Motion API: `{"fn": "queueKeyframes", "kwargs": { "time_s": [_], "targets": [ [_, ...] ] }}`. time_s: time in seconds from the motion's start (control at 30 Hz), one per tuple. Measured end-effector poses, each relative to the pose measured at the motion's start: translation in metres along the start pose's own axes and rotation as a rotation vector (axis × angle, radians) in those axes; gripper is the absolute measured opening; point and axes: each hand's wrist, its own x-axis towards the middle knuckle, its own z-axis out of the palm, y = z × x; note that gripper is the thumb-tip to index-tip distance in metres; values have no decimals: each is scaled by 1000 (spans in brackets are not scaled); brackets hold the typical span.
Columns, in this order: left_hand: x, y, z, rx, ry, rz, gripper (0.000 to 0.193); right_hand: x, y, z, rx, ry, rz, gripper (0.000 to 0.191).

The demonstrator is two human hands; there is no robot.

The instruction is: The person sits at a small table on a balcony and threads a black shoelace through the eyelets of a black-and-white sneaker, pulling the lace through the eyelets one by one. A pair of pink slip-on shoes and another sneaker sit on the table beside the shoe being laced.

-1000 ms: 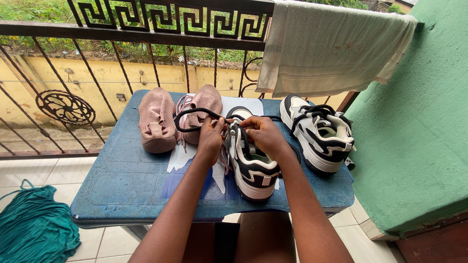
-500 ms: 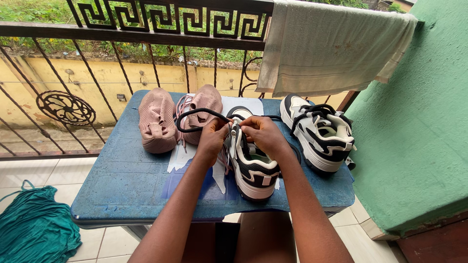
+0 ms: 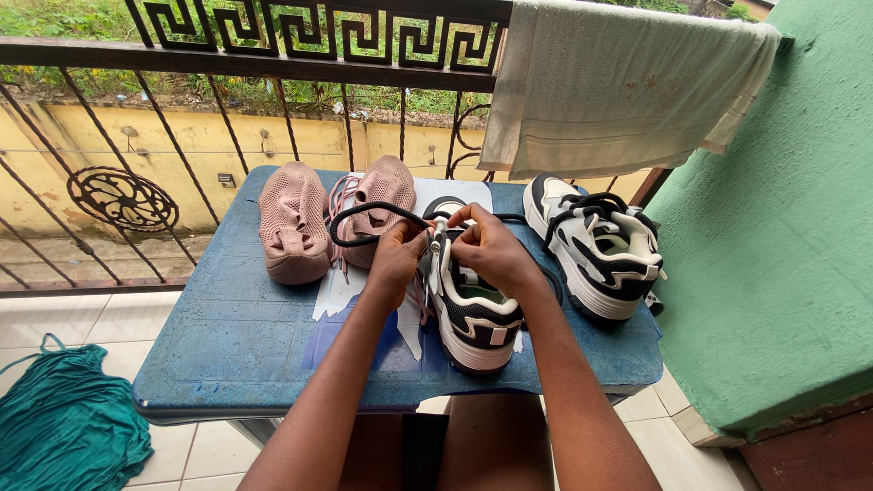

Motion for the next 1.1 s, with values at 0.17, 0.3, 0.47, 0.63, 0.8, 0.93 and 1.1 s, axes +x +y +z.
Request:
{"fn": "queueKeyframes", "kwargs": {
  "time_s": [0.17, 0.3, 0.47, 0.63, 0.8, 0.93, 1.1],
  "targets": [
    [0, -1, 0, 5, 4, -9, 23, -1, -2, -1, 0, -38, -21, 39],
    [1, 0, 0, -7, -8, -19, 23, 3, 6, -1, 46, 116, 11, 21],
    [1, 3, 0, 55, 14, -46, 24, 7, 18, -3, 172, 207, 28, 18],
    [1, 2, 0, 25, 11, -52, 24, 7, 25, -6, 266, 190, -72, 35],
    [4, -1, -2, -6, 10, -37, 25, 4, 19, -8, 431, 219, -106, 38],
    [6, -2, -4, -19, -14, 4, 24, 1, 10, -7, 409, 162, -114, 41],
    [10, -4, -3, -18, 2, -47, 24, 1, 11, -6, 359, 163, -135, 49]
  ]
}}
